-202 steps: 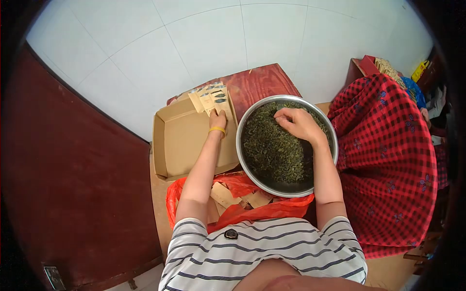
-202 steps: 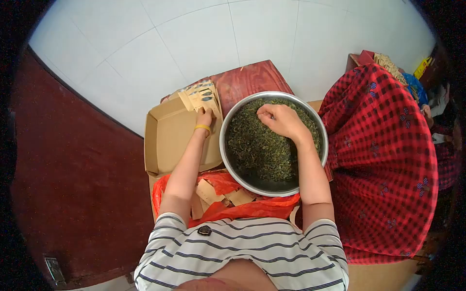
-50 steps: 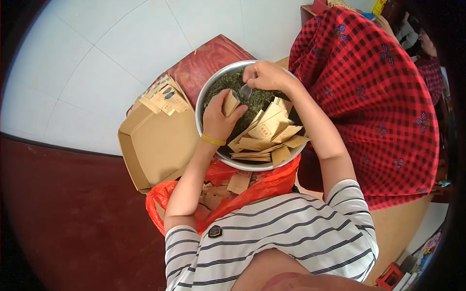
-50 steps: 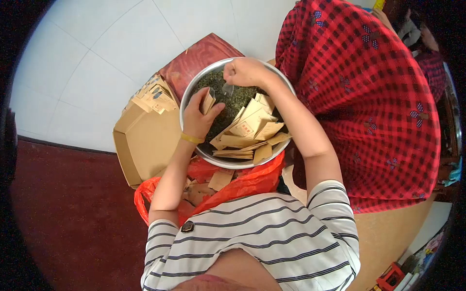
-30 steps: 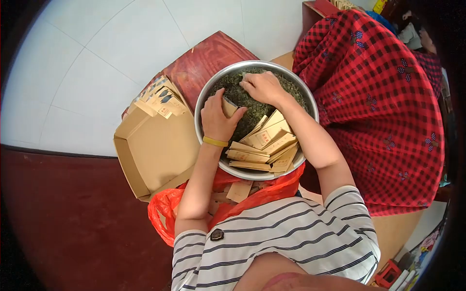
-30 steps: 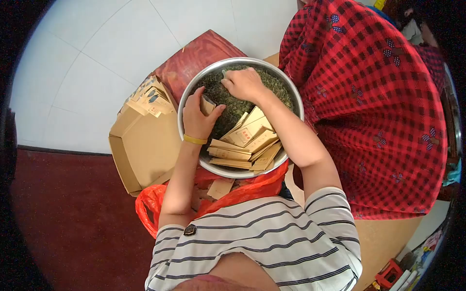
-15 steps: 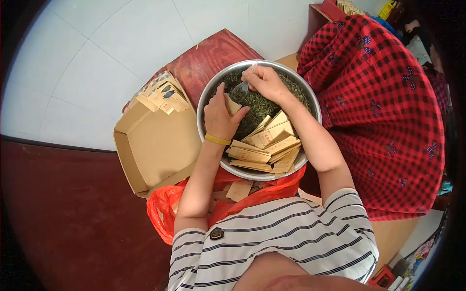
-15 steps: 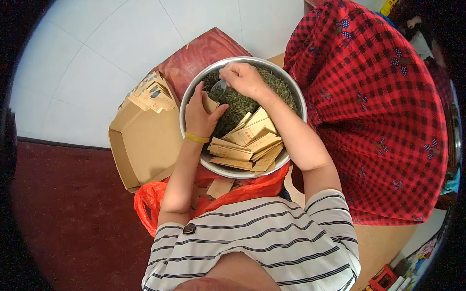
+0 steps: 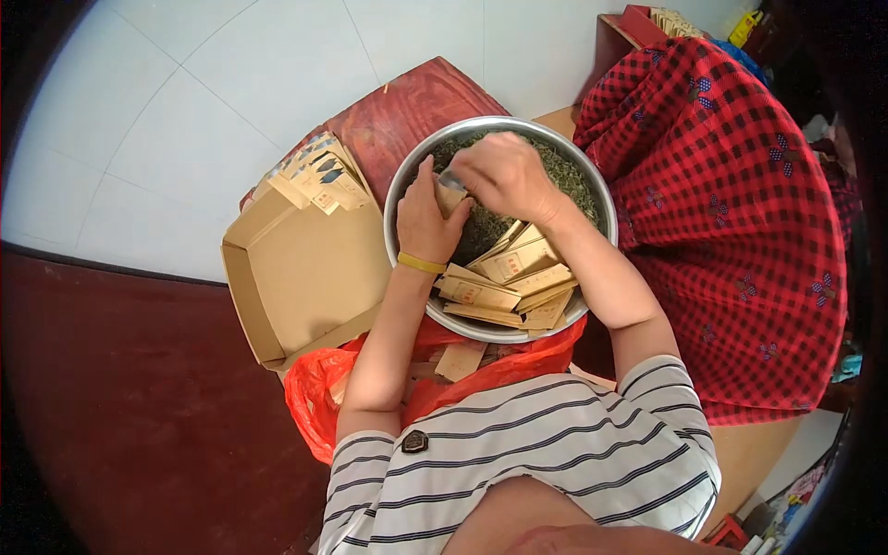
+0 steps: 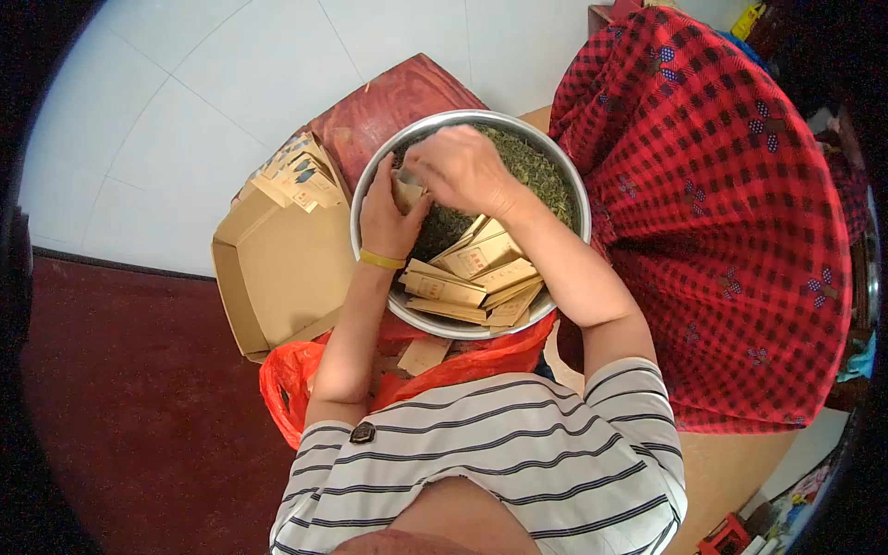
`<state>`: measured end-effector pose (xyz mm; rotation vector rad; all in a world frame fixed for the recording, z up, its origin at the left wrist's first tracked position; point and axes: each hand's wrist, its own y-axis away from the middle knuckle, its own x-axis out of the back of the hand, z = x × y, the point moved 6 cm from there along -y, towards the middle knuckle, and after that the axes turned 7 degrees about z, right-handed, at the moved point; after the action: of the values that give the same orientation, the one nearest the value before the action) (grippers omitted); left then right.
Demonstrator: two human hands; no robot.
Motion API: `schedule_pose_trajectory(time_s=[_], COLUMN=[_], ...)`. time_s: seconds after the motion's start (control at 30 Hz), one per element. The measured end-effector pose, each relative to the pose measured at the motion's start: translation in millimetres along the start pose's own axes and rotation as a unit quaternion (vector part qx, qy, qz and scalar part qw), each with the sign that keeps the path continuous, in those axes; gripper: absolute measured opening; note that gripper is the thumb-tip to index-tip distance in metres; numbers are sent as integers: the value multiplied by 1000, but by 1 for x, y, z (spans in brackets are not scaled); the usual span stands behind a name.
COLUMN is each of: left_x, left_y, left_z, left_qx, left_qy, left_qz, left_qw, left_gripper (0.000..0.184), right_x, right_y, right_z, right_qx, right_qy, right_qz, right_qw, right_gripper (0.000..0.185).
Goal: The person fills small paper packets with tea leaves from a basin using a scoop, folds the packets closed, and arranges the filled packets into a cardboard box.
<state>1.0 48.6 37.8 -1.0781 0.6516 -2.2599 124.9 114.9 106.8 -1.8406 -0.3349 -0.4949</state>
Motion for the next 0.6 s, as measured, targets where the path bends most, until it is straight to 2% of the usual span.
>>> schedule_pose_trajectory(time_s=[0.03,0.1,0.13,0.23,0.27,0.37,0.43,0.5,0.57,0.6], left_x=[0,1,4,10,12,10,8,3,2,1], left_y=[0,-1,-3,-6,-7,-8,-7,-2,0,0], left_z=[0,2,5,12,14,11,9,4,1,1], left_qx=[1,8,9,14,-1,-19,-17,20,25,27], left_qy=[1,2,2,52,63,67,56,-28,-33,-35], left_qz=[0,2,2,3,16,21,18,-17,-22,-28], left_qw=[1000,1000,1000,999,998,997,998,999,999,999], left_gripper=[82,81,81,78,79,81,83,85,86,86], right_x=[2,9,6,-3,-15,-31,-30,-32,-32,-28], right_y=[0,3,10,23,33,44,47,50,53,50], right_z=[4,32,47,71,77,80,90,101,111,109], right_qx=[0,-137,-210,-254,-280,-340,-372,-400,-433,-427], right_qy=[1,47,61,133,130,79,39,-5,-91,-90], right_qz=[-1,-1,-57,-71,-134,-184,-166,-153,-112,-88], right_qw=[1000,990,974,955,942,919,913,904,890,895], right_gripper=[9,12,19,22,25,28,28,29,30,29])
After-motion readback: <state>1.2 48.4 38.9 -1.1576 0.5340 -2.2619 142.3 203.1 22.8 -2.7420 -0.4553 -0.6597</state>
